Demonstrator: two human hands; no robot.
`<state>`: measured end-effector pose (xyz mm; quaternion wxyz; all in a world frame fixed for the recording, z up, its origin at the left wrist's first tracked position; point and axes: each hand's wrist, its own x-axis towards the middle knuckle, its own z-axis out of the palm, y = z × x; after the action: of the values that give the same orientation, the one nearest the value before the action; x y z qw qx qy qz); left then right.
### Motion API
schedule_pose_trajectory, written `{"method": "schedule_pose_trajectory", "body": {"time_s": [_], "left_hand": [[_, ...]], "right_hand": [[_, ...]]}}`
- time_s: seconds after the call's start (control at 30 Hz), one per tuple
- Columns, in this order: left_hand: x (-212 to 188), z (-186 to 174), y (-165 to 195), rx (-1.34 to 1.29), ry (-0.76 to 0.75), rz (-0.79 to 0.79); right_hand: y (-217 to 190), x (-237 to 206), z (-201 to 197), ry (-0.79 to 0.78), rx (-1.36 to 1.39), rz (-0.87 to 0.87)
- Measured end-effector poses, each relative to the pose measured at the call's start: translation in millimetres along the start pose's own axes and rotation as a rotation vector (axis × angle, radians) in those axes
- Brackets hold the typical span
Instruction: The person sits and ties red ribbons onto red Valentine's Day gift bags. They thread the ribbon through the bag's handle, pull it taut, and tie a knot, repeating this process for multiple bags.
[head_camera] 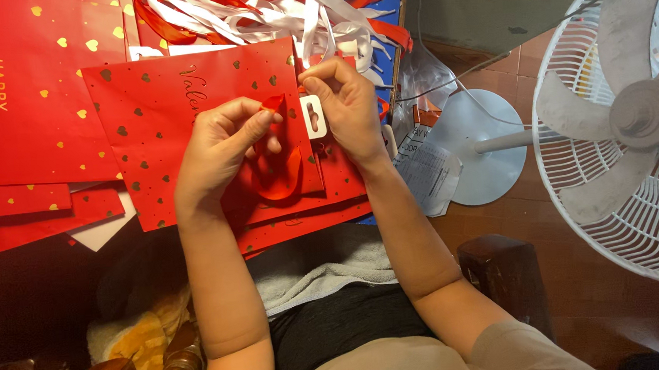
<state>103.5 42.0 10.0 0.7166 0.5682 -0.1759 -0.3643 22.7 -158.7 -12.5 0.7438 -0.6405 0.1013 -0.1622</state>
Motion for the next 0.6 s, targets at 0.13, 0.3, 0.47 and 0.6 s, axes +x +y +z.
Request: {"method": "schedule_pose_trajectory", "body": {"time_s": [0.13, 0.3, 0.47, 0.6], "left_hand": [[-2.3, -0.7, -2.3, -0.056, 0.002, 0.01], [-2.9, 2.0, -7.1, -0.047, 0.03, 0.027], [-4.3, 4.8, -7.9, -0.018, 0.061, 0.031], [-5.5, 6.8, -8.2, -0.026, 0.072, 0.032]], "right_hand": [[-1.8, -3.5, -7.4, 0.055, 0.191, -0.112], [-1.6, -1.1, -10.5, 0.052, 0.069, -0.027], [-5.7, 1.8, -12.3, -0.098, -0.03, 0.044], [-13.9, 3.3, -18.8, -0.206, 0.036, 0.132]]}}
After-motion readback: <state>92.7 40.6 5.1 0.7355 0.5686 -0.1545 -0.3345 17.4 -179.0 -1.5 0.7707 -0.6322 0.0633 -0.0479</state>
